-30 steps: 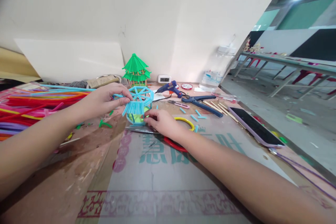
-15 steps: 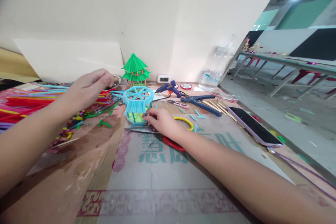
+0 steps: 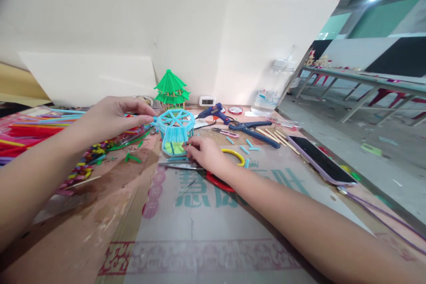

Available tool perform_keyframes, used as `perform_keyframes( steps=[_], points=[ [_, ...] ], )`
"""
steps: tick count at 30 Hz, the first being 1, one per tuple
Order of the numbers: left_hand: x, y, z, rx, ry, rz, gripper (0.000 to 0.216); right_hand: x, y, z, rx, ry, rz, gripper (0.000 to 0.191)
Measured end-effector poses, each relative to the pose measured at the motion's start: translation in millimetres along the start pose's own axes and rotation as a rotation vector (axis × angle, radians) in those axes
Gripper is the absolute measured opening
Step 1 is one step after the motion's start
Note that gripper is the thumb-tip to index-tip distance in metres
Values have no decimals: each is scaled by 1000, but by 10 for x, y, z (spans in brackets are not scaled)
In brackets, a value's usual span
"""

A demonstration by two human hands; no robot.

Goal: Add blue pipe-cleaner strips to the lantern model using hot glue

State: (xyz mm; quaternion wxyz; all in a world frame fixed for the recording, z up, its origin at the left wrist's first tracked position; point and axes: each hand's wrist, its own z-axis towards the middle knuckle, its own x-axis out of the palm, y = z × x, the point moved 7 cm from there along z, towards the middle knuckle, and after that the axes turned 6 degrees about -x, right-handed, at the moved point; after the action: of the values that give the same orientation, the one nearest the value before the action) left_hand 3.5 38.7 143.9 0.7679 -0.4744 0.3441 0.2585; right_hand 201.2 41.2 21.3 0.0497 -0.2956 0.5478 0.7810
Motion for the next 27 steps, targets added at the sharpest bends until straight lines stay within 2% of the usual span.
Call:
perform_keyframes(
  steps=[8,14,16,21,23,27],
  points=[
    [33,2,-6,142,-41,-8,25,9,-17,1,39,2,27,19],
    [179,8,-9,162,-51,223,30,-28,-105,18,70,-62,85,16],
    [227,-28,-25,258,-106,319,27,-29,-120,19,85,-57,82,17],
    [349,-230,-227,771,-258,495,27,-33,-109,13,94,-62,74,16],
    [360,-245,-278,839,-319,542,28,-29,-108,12,95,-61,78,16],
    [385,-239,-307,847,-376,604,20,-26,-108,16,75,-57,68,16]
  ],
)
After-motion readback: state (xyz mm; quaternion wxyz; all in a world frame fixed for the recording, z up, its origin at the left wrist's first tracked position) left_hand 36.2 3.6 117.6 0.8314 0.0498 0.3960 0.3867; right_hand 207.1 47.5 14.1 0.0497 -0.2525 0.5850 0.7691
